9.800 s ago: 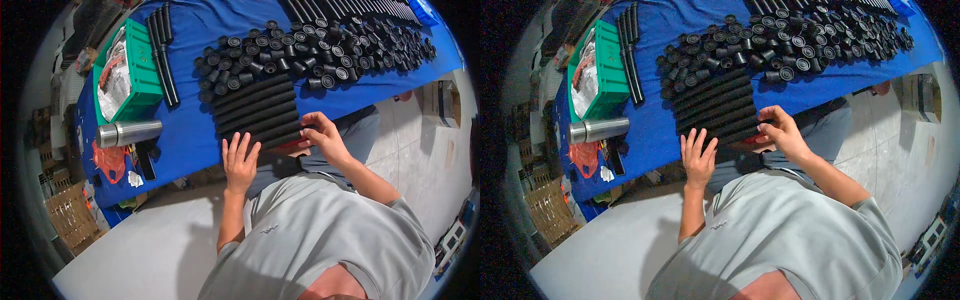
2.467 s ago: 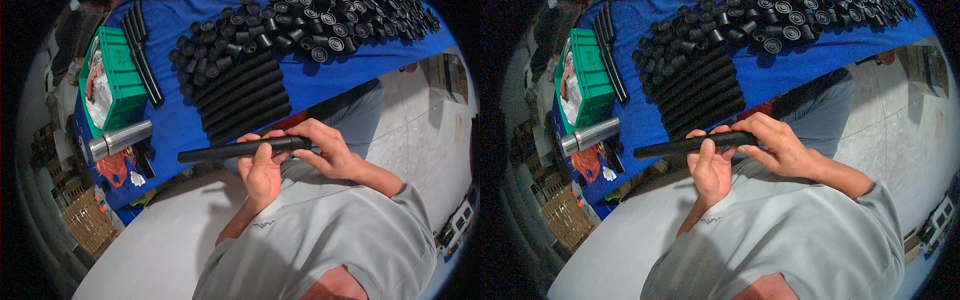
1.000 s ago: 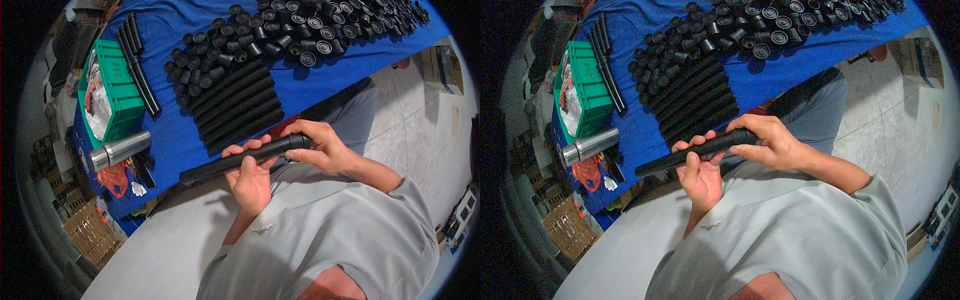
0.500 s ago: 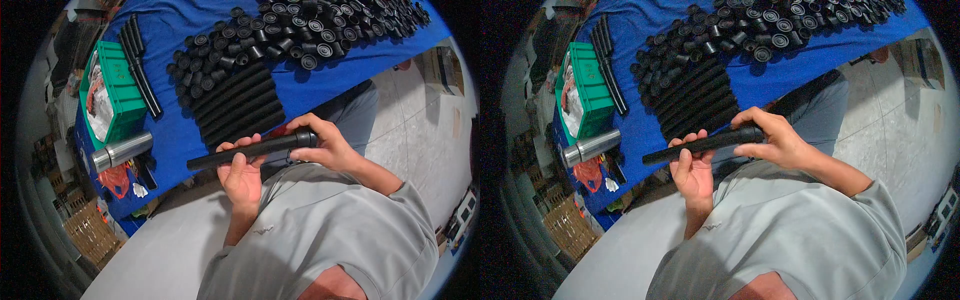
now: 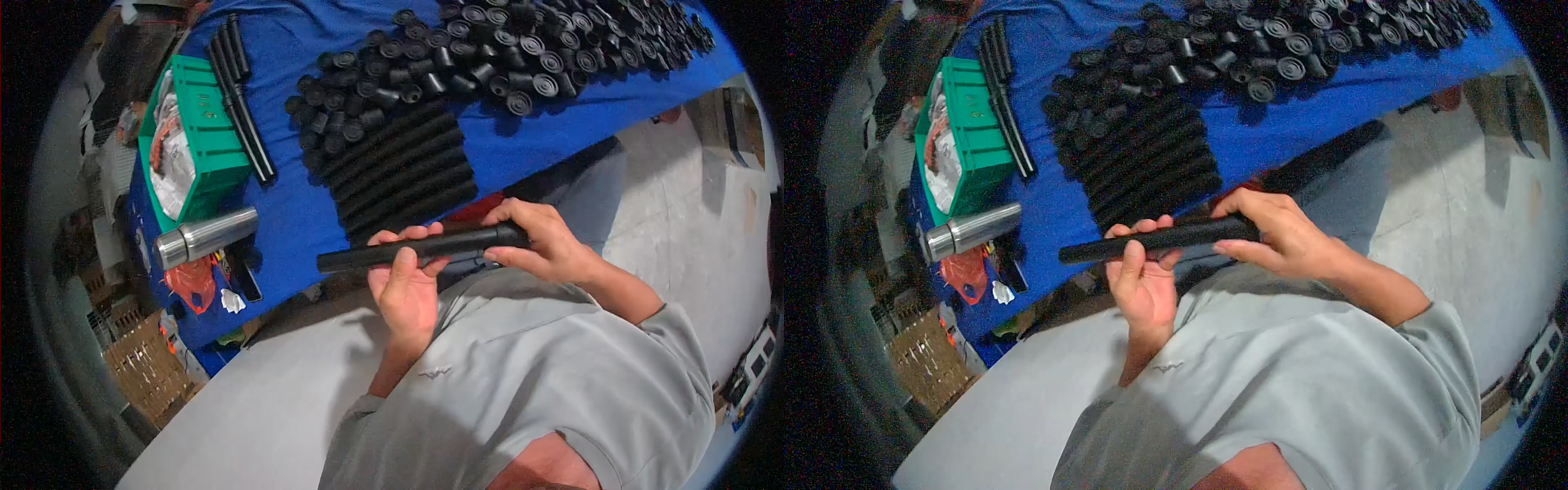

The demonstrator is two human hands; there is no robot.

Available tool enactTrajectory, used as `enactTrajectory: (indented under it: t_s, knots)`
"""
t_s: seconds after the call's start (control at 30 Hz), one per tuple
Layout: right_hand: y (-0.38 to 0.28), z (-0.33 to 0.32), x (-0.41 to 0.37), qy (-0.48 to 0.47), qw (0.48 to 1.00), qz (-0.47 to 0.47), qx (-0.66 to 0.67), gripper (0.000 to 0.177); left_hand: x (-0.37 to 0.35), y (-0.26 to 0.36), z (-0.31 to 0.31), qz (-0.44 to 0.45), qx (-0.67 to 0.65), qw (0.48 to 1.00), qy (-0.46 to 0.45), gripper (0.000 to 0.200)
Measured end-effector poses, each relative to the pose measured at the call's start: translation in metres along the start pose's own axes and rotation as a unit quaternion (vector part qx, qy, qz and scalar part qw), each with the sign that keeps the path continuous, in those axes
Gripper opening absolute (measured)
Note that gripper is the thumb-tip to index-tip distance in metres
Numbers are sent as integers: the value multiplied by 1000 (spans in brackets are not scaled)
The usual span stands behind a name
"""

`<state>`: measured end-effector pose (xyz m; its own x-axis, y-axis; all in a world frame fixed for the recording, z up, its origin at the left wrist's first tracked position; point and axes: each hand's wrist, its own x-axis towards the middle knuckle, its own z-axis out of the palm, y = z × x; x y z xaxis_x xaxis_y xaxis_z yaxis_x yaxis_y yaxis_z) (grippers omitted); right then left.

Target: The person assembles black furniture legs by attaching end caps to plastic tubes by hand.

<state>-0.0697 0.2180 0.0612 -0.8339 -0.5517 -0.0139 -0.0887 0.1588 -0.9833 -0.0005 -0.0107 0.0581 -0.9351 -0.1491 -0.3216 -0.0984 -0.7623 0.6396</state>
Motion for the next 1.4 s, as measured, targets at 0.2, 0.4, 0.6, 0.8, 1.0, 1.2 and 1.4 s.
enactTrajectory:
  t_s: [0.2, 0.4, 0.6, 0.8, 1.0, 1.2, 1.4]
  knots:
    - [-6, 3, 3, 64, 991, -91, -81, 38, 7, 1, 2, -21, -33, 999, 21, 23]
    - [-11, -1, 3, 50, 991, -94, -81, 38, 7, 4, 1, -21, -43, 999, -1, 25]
    - [-10, 2, 4, 70, 990, -89, -88, 37, 7, 1, 5, -24, -31, 999, 18, 24]
    - [-14, -3, 3, 54, 994, -43, -82, 38, 8, 0, 4, -42, -47, 998, 14, 23]
    - [-11, -10, -6, 44, 940, 231, 248, 35, 11, 6, 19, -20, -25, 997, -63, 27]
    - [-11, -10, -4, 52, 992, -79, -78, 35, 7, -1, 3, -41, -62, 996, -55, 29]
    - [1, 2, -16, 67, 955, 169, 233, 31, -1, -9, 7, -3, -32, 999, -35, 30]
